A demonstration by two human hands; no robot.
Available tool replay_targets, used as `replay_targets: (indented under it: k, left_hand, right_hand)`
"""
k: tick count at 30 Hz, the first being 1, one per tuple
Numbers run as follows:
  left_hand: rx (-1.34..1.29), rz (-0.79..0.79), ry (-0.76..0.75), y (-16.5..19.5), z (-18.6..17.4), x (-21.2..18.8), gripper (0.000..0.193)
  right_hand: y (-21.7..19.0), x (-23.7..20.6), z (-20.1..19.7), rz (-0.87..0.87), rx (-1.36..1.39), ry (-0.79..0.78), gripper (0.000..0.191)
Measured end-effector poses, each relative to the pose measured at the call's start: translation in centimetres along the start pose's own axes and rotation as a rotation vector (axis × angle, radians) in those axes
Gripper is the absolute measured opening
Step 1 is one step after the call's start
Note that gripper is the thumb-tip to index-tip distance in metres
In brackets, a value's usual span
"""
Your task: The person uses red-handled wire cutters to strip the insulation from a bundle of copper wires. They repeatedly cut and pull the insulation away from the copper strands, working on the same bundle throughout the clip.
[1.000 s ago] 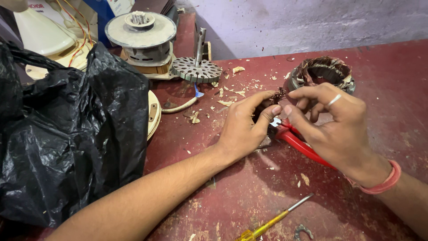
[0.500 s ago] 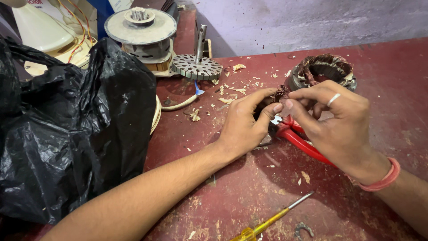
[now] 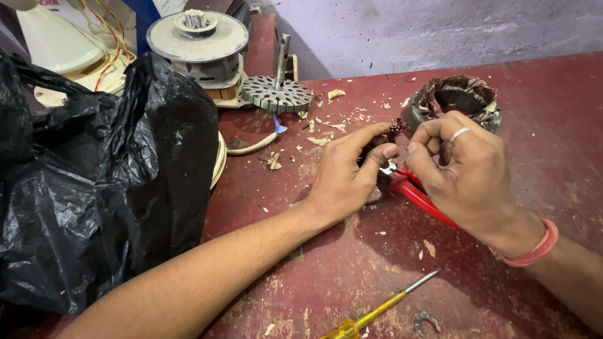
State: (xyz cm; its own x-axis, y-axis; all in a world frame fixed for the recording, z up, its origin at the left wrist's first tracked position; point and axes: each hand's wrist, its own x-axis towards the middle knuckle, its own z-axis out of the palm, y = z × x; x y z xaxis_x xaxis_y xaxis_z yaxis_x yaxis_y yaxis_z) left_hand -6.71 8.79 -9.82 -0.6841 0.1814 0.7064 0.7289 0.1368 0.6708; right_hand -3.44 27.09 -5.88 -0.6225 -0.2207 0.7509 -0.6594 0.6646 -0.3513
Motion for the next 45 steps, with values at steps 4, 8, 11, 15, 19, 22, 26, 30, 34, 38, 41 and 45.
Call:
replay_targets:
  k: [4,8,11,15,19,22,26,30,34,38,41,45]
  left_hand:
    - [-0.028,0.006,0.008,-0.2,0.0,0.1,0.030]
    - [-0.049,-0.119,0.045,-0.2,-0.3,0.2,0.028]
    - [-0.070,-0.129,0.038,-0.2,-0.4,0.2,0.027]
    - [-0.085,-0.107,0.018,-0.2,-0.4,0.0,0.027]
    - [-0.137,-0.116,-0.005,-0.2,-0.4,-0.1,0.030]
    - [-0.130,-0.122,-0.013,-0.2,-0.4,-0.1,0.031]
    - [-0.061,-0.103,-0.015,-0.2,-0.4,-0.1,0.032]
    - [-0.096,-0.059,-0.054,-0.1,-0.2,0.0,0.031]
    - [-0.095,-0.011,-0.069,-0.2,-0.2,0.0,0.031]
    - [-0.186,-0.229,-0.045,-0.3,-0.3,0.1,0.030]
    - [-0.161,-0.185,0.023,-0.4,-0.5,0.3,0.029]
    - [-0.154,-0.143,0.031,-0.3,-0.6,0.1,0.028]
  right_hand:
    - [0.2,-0.1,0.1,0.082,0.114,-0.008,0.005]
    - [0.2,0.8,-0.6,-0.149,0.048,0.015,0.018]
    - [-0.2,1.0,-1.0,-0.319,-0.087,0.027,0.025]
    - [-0.5,1.2,-0.7,-0.369,-0.179,-0.004,0.023]
    - [-0.2,1.7,-0.8,-0.422,-0.273,-0.001,0.017]
    - [-0.3,1.7,-1.1,-0.458,-0.305,0.011,0.013]
    - [-0.2,1.0,-1.0,-0.365,-0.254,-0.025,0.008]
    - [1.1,0.8,0.3,0.850,0.664,-0.168,0.007]
    - [2.0,0.5,-0.3,0.646,0.531,-0.180,0.008]
    - [1.6,0.8,-1.6,0.088,0.101,-0.144,0.021]
    - [0.9,1.5,-1.8,-0.300,-0.193,-0.082,0.020]
    - [-0.1,2.1,-1.5,-0.465,-0.370,-0.093,0.021]
